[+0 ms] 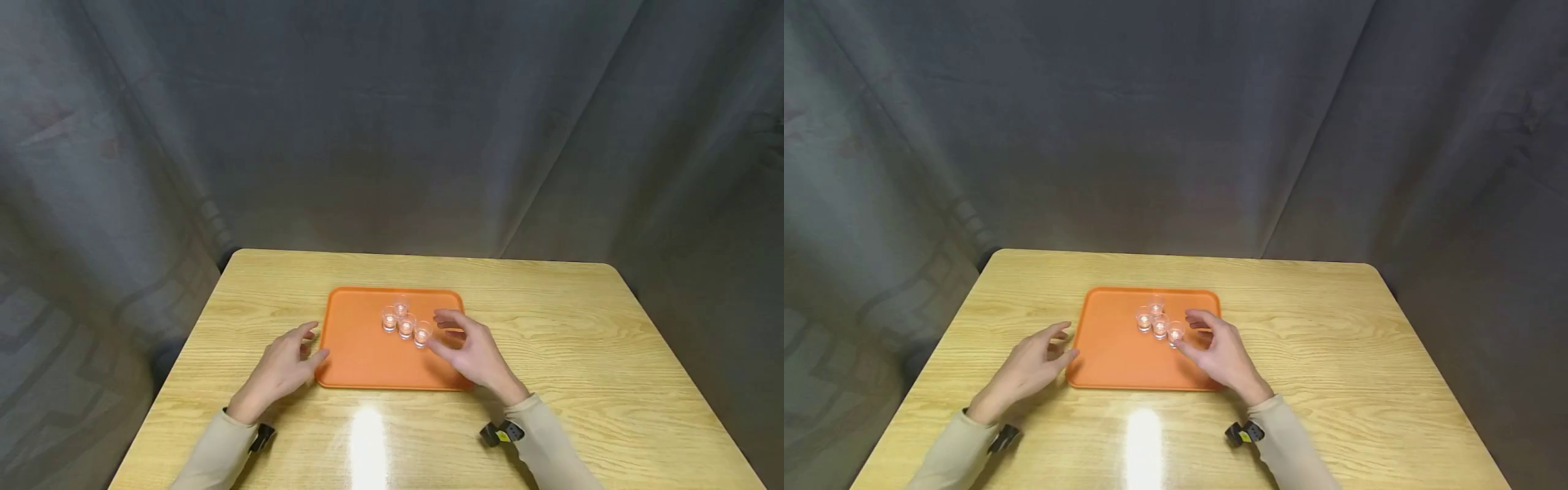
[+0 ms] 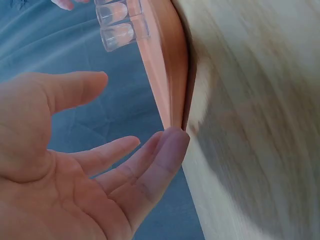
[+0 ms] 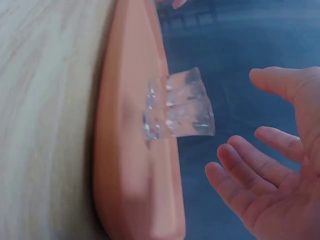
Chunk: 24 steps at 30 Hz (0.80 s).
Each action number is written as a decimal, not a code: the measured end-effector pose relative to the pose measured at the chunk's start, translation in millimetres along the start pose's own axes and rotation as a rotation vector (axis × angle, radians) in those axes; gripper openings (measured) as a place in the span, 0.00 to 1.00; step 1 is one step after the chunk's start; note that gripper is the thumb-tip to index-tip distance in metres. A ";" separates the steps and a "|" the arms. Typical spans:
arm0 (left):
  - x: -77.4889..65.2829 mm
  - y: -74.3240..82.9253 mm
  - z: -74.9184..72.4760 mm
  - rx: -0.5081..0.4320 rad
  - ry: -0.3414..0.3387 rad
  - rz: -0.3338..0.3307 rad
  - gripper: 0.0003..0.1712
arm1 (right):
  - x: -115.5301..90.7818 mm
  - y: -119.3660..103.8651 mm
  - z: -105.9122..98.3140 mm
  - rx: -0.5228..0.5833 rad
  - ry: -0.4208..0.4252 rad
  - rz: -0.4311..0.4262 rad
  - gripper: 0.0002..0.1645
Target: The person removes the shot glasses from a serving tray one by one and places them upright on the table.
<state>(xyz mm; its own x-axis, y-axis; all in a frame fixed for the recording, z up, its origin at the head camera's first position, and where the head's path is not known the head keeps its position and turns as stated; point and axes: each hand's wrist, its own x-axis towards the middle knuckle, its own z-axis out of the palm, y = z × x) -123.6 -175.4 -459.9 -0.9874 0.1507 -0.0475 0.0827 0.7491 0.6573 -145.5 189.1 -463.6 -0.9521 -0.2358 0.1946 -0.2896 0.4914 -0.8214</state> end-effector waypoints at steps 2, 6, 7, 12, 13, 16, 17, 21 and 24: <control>3.2 -0.4 1.6 0.000 -0.006 -0.004 0.36 | 2.1 1.2 4.7 0.008 -0.007 0.006 0.34; 9.0 -1.6 3.9 0.004 -0.021 -0.017 0.35 | 5.6 3.3 10.5 0.034 -0.013 0.032 0.34; 10.1 -2.1 4.5 0.007 -0.022 -0.018 0.34 | 6.2 3.6 11.3 0.044 -0.015 0.038 0.34; 13.1 -4.7 6.8 0.026 -0.023 -0.014 0.32 | 8.5 7.5 16.0 0.063 -0.020 0.064 0.33; 13.3 -5.0 7.0 0.027 -0.025 -0.013 0.32 | 8.8 8.8 17.0 0.064 -0.018 0.066 0.33; 13.4 -5.6 8.2 0.019 -0.039 -0.017 0.30 | 9.5 11.1 19.4 0.059 -0.014 0.076 0.31; 13.4 -5.8 8.6 0.018 -0.045 -0.015 0.30 | 9.7 11.3 20.1 0.060 -0.013 0.081 0.31; 12.9 -6.2 10.2 0.029 -0.060 -0.007 0.28 | 11.2 12.6 22.6 0.059 -0.009 0.098 0.29; 12.4 -6.1 10.2 0.040 -0.070 -0.002 0.29 | 12.8 14.5 24.4 0.048 -0.006 0.112 0.28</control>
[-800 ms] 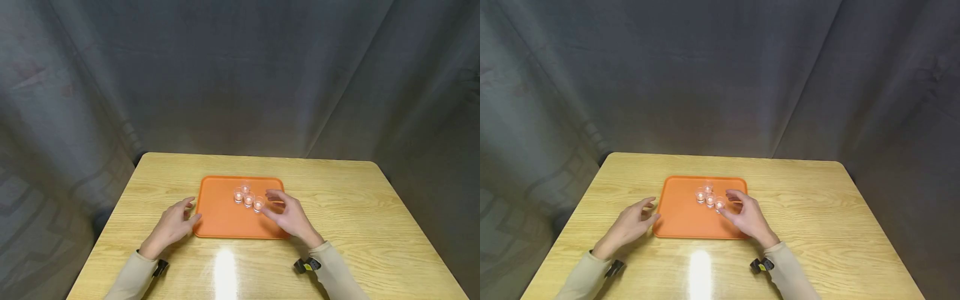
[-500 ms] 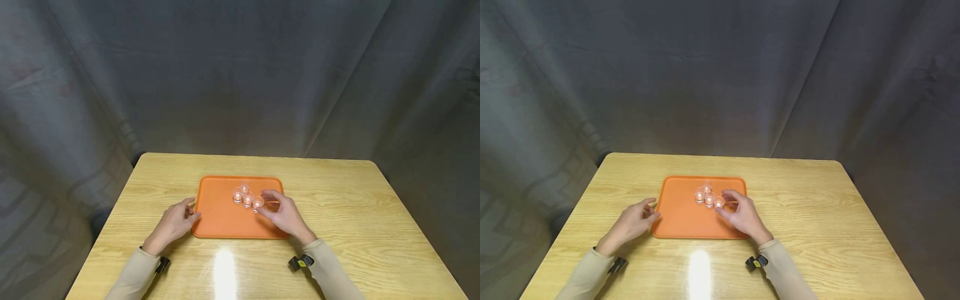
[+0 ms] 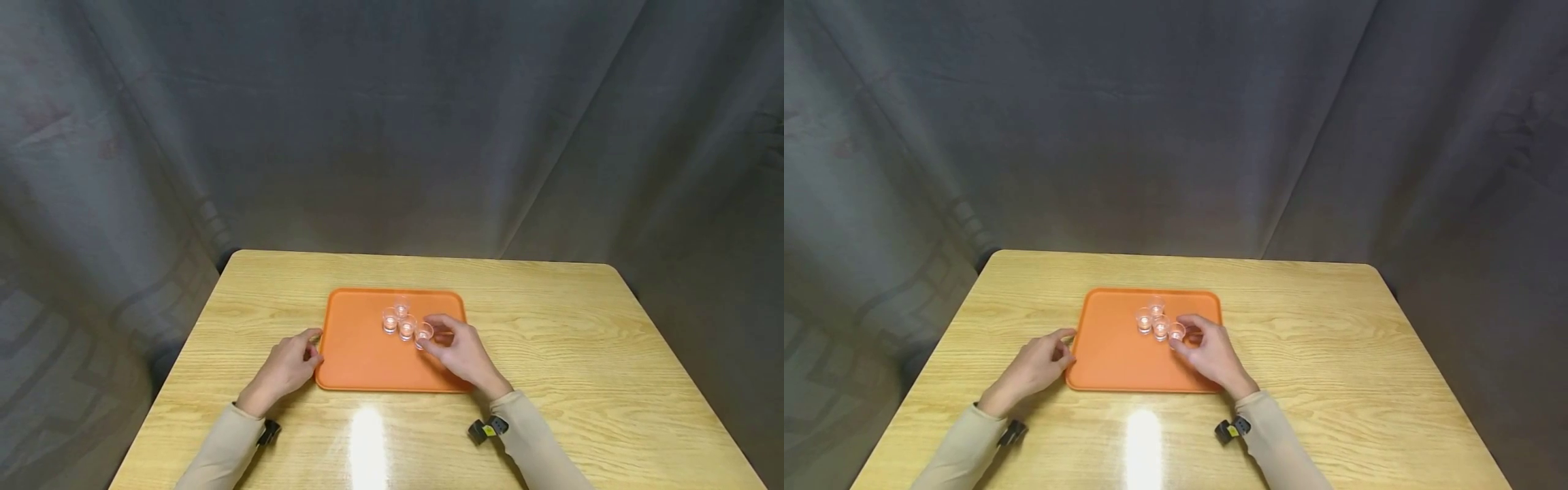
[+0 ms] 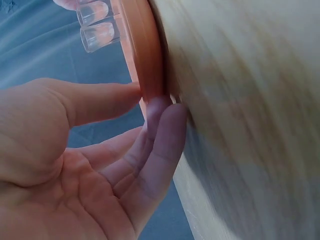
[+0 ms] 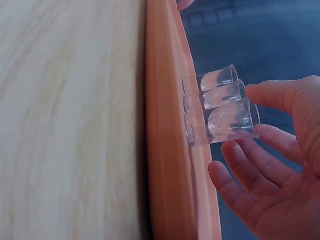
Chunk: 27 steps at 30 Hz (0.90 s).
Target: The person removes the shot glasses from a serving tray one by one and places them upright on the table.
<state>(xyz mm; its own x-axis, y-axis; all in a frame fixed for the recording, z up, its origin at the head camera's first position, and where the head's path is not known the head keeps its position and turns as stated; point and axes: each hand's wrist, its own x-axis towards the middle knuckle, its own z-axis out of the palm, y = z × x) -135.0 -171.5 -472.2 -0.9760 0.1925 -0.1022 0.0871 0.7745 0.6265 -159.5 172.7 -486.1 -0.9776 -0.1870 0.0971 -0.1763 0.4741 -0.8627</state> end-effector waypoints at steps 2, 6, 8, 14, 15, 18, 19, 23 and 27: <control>-0.3 0.2 0.0 0.005 -0.004 0.002 0.29 | 0.3 0.7 0.6 -0.010 0.000 0.009 0.28; -1.1 0.1 -0.2 0.008 -0.010 0.006 0.30 | 0.5 1.1 1.0 -0.020 0.000 0.025 0.28; -1.3 0.2 -0.3 0.009 -0.010 0.009 0.30 | 0.8 2.3 1.3 -0.028 -0.002 0.025 0.28; -1.2 -0.4 -0.1 0.013 -0.012 0.011 0.30 | 1.2 4.6 2.1 -0.032 -0.010 0.026 0.28; -1.1 -0.5 -0.1 0.014 -0.013 0.011 0.30 | 1.3 4.6 2.1 -0.030 -0.011 0.029 0.28; -0.6 -0.9 0.1 0.018 -0.016 0.010 0.30 | 1.8 4.9 2.3 -0.031 -0.008 0.029 0.28; -0.5 -0.8 0.0 0.016 -0.018 0.009 0.30 | 1.9 5.1 2.3 -0.031 -0.008 0.028 0.27; 0.3 -0.8 -0.1 0.010 -0.023 0.005 0.30 | 3.0 5.7 2.0 -0.026 -0.008 0.030 0.26; 0.8 -0.7 -0.9 0.004 -0.025 0.000 0.30 | 3.6 5.1 2.3 -0.035 -0.003 0.033 0.26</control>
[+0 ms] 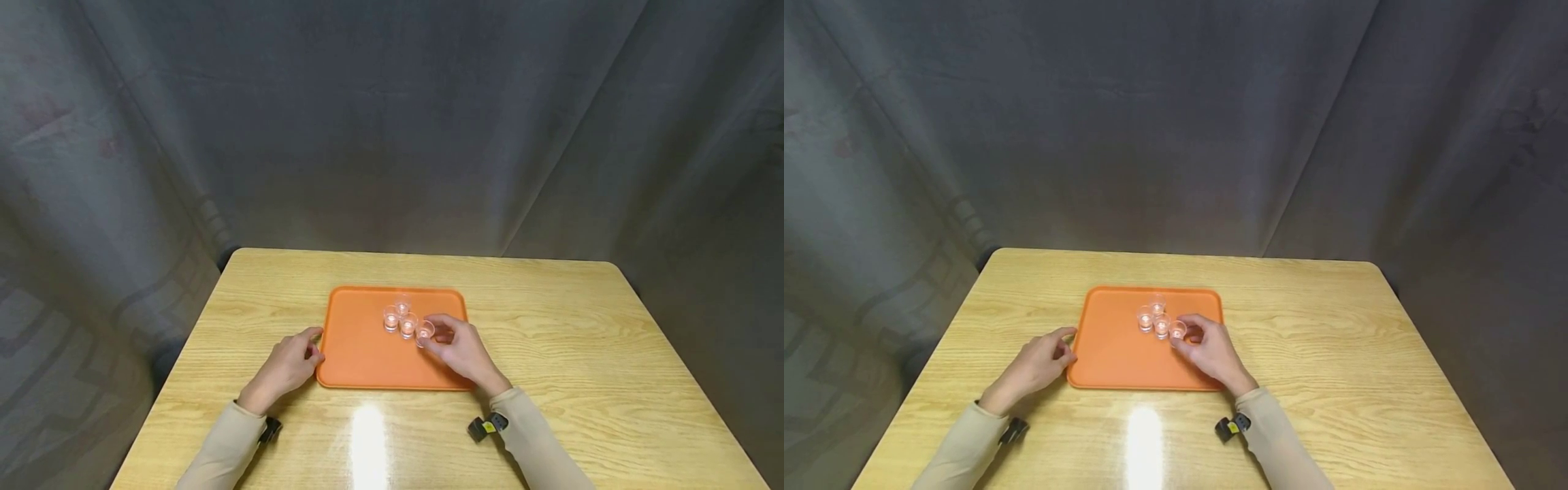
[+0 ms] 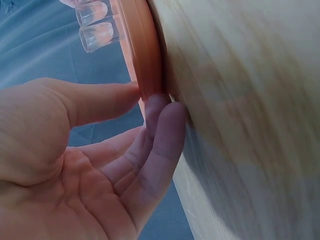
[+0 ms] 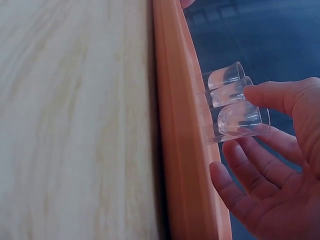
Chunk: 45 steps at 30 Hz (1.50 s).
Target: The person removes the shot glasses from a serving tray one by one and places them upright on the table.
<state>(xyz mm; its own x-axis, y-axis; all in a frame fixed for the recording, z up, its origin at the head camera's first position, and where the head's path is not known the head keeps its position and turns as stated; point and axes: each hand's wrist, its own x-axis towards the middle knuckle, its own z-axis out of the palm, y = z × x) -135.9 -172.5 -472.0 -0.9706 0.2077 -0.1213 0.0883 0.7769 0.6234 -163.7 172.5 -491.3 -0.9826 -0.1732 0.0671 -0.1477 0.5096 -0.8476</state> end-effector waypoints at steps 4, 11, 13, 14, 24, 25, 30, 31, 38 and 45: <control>-0.2 0.6 -1.1 -0.004 0.000 -0.005 0.30 | 0.0 -0.8 0.3 -0.008 0.007 -0.003 0.26; -0.3 -0.3 -0.7 -0.013 -0.005 -0.015 0.31 | -0.3 -0.9 -1.5 -0.002 0.017 -0.022 0.25; 0.1 -0.7 -0.3 -0.013 -0.003 -0.021 0.31 | -0.1 -1.1 -2.5 0.010 0.016 -0.024 0.25; 0.1 -0.9 -0.3 -0.011 -0.003 -0.022 0.31 | -0.3 -1.4 -3.3 0.015 0.015 -0.025 0.25; -0.3 -1.4 0.5 -0.009 0.005 0.003 0.31 | 0.6 -6.1 -14.6 0.023 0.028 0.005 0.26; -0.4 -1.3 0.4 -0.003 0.009 0.006 0.31 | 0.7 -6.8 -15.9 0.021 0.032 0.007 0.25; -1.0 -0.9 1.0 0.016 0.017 0.010 0.30 | 0.4 -7.8 -22.5 0.017 0.043 0.032 0.27; -1.2 -0.6 0.7 0.013 0.015 0.007 0.31 | 0.6 -7.4 -23.9 0.016 0.044 0.038 0.27; -1.2 0.4 -0.2 -0.011 0.003 -0.004 0.31 | 0.5 -1.3 -36.8 0.000 0.080 0.052 0.27; -2.0 1.4 -0.2 -0.007 0.004 -0.005 0.31 | -1.9 4.8 -53.0 0.009 0.113 0.065 0.27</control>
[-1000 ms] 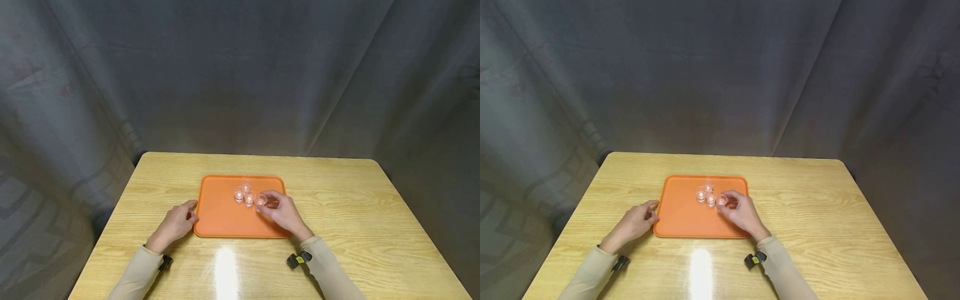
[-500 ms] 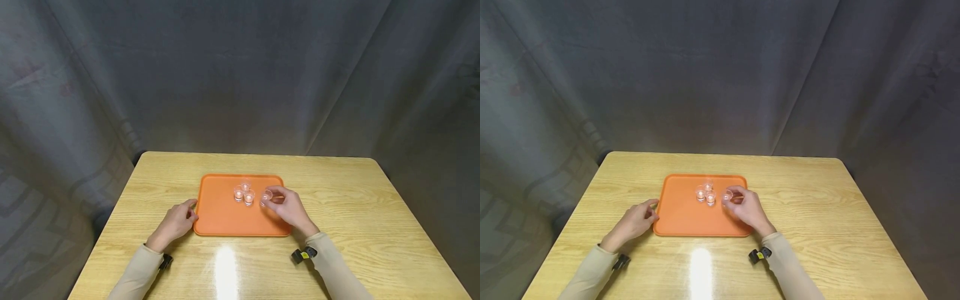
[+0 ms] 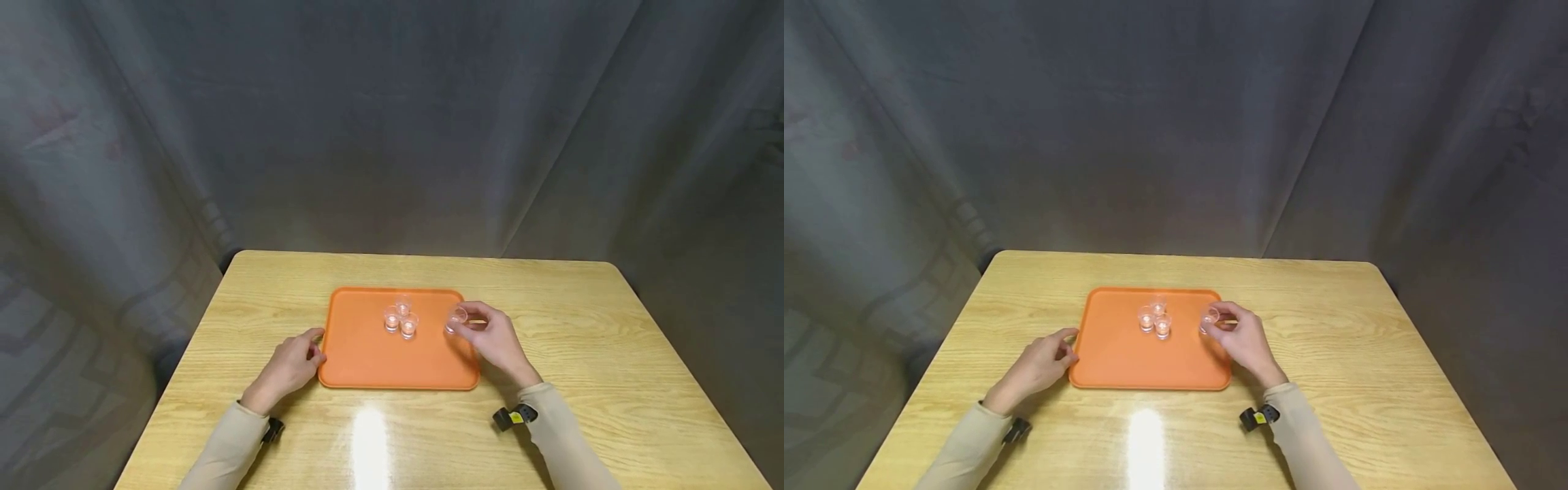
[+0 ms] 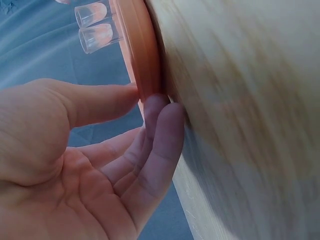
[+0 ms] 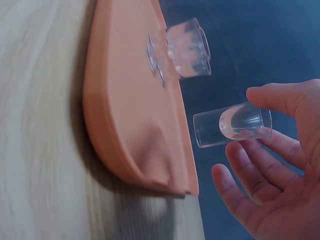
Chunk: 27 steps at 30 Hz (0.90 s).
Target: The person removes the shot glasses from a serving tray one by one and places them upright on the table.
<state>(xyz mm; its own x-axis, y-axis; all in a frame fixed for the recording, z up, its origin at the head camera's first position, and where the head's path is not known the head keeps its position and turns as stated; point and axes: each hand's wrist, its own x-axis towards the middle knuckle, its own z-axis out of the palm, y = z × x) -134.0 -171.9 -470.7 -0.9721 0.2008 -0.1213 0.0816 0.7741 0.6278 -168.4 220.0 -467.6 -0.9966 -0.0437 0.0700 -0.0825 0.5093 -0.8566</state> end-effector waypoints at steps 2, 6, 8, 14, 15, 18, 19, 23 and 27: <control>0.0 -0.5 0.3 0.003 0.002 0.000 0.31 | 0.0 1.3 -4.6 0.003 0.005 -0.001 0.27; 0.5 -0.7 0.0 0.007 0.003 0.000 0.31 | 1.2 3.9 -13.6 0.006 0.018 0.000 0.26; 0.8 -0.4 -0.5 0.008 0.002 0.000 0.31 | 1.7 6.1 -17.6 0.002 0.026 -0.003 0.26; 0.8 0.6 -1.3 0.006 -0.002 -0.004 0.31 | 2.4 14.4 -27.8 -0.017 0.058 0.000 0.26; 0.9 0.5 -1.2 0.008 0.000 -0.004 0.31 | 2.7 15.7 -29.6 -0.020 0.063 0.002 0.26; 1.3 0.2 -1.2 0.011 0.001 -0.006 0.31 | 3.1 19.0 -35.3 -0.022 0.075 0.012 0.27; 1.4 0.0 -1.1 0.011 0.002 -0.007 0.31 | 3.3 20.2 -37.5 -0.022 0.078 0.017 0.27; 1.3 -1.1 -0.2 0.009 0.000 -0.009 0.31 | 3.3 26.4 -47.0 -0.028 0.086 0.039 0.28; 0.8 -2.0 1.2 0.011 0.001 -0.006 0.31 | 3.0 33.9 -56.6 -0.052 0.102 0.048 0.29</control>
<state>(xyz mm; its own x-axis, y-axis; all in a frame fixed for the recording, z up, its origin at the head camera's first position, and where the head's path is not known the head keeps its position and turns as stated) -134.7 -172.6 -473.0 -0.9728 0.1954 -0.1242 0.0780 0.7816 0.6189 -174.3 285.7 -467.5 -0.9941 0.0682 0.0838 -0.0323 0.5524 -0.8330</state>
